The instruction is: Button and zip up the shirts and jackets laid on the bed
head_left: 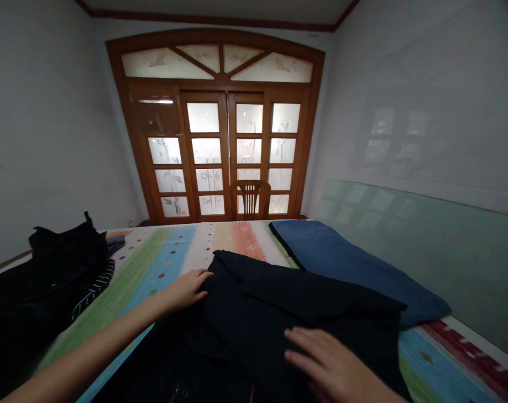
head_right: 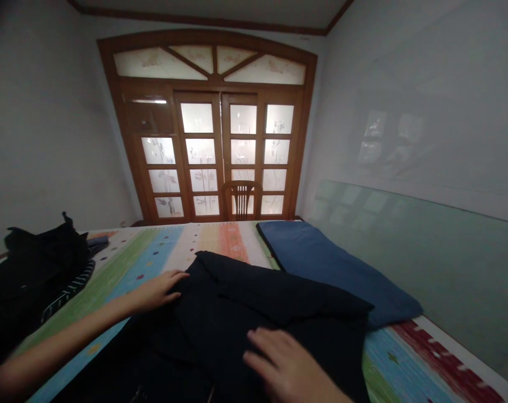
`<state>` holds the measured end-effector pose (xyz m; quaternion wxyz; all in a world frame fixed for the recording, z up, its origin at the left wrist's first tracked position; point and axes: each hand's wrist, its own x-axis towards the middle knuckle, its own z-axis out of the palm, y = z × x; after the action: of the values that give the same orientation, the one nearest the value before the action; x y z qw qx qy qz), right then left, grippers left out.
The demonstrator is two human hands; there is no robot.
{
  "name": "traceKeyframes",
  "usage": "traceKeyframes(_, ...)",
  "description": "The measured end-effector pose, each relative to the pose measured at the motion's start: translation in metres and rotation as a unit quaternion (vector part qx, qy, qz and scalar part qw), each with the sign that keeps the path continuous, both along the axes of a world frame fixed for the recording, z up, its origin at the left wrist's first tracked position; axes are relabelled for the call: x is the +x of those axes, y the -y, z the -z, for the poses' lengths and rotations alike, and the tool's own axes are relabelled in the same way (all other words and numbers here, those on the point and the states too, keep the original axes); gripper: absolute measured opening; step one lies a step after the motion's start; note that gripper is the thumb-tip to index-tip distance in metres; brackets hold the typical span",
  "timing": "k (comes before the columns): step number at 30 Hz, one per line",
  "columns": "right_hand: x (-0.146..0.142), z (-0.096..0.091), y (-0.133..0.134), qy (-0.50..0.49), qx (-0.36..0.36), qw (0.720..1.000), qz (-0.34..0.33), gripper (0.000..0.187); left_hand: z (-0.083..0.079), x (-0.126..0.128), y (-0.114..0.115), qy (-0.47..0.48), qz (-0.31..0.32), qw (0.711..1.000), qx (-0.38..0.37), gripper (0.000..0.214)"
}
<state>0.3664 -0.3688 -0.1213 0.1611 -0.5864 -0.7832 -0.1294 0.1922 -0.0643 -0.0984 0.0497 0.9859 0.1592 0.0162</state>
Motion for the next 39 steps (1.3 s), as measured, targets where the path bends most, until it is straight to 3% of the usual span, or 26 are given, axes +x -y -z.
traceKeyframes(3,0.065,0.012,0.005,0.047,-0.033,0.982,0.181,0.064,0.017,0.037,-0.015,0.028,0.006,0.998,0.059,0.053)
traceKeyframes(6,0.103,0.016,0.010,0.066,-0.068,0.949,0.302,0.063,0.026,0.071,-0.021,0.030,0.030,0.992,0.118,0.063)
traceKeyframes(9,0.120,0.016,0.005,0.029,-0.062,0.934,0.350,0.059,0.029,0.097,-0.018,0.039,0.074,0.987,0.138,0.061)
traceKeyframes(12,0.128,0.018,-0.013,-0.053,-0.040,0.928,0.368,0.058,0.030,0.111,-0.012,0.042,0.103,0.985,0.132,0.044)
traceKeyframes(15,0.132,0.015,-0.044,-0.139,0.019,0.926,0.350,0.061,0.026,0.108,-0.013,0.045,0.082,0.988,0.126,0.027)
traceKeyframes(18,0.132,0.000,-0.083,-0.160,0.079,0.933,0.313,0.056,0.010,0.085,-0.029,0.061,0.027,0.989,0.130,0.022)
traceKeyframes(25,0.144,-0.041,-0.188,0.017,0.050,0.936,0.347,0.037,-0.047,0.024,-0.101,0.151,-0.170,0.962,0.151,0.027)
traceKeyframes(28,0.138,-0.040,-0.223,0.012,0.041,0.935,0.353,0.036,-0.055,0.020,-0.130,0.177,-0.256,0.939,0.148,0.031)
traceKeyframes(31,0.109,-0.027,-0.235,0.025,0.009,0.958,0.285,0.038,-0.051,0.020,-0.144,0.179,-0.296,0.929,0.132,0.035)
traceKeyframes(35,0.055,-0.005,-0.217,0.038,-0.067,0.988,0.133,0.038,-0.040,0.010,-0.129,0.134,-0.221,0.962,0.092,0.035)
traceKeyframes(37,0.034,0.004,-0.202,0.012,-0.117,0.990,0.082,0.041,-0.034,0.001,-0.104,0.088,-0.134,0.986,0.053,0.029)
traceKeyframes(39,0.022,0.008,-0.188,-0.040,-0.163,0.983,0.078,0.049,-0.027,-0.011,-0.070,0.034,-0.032,0.999,0.006,0.031)
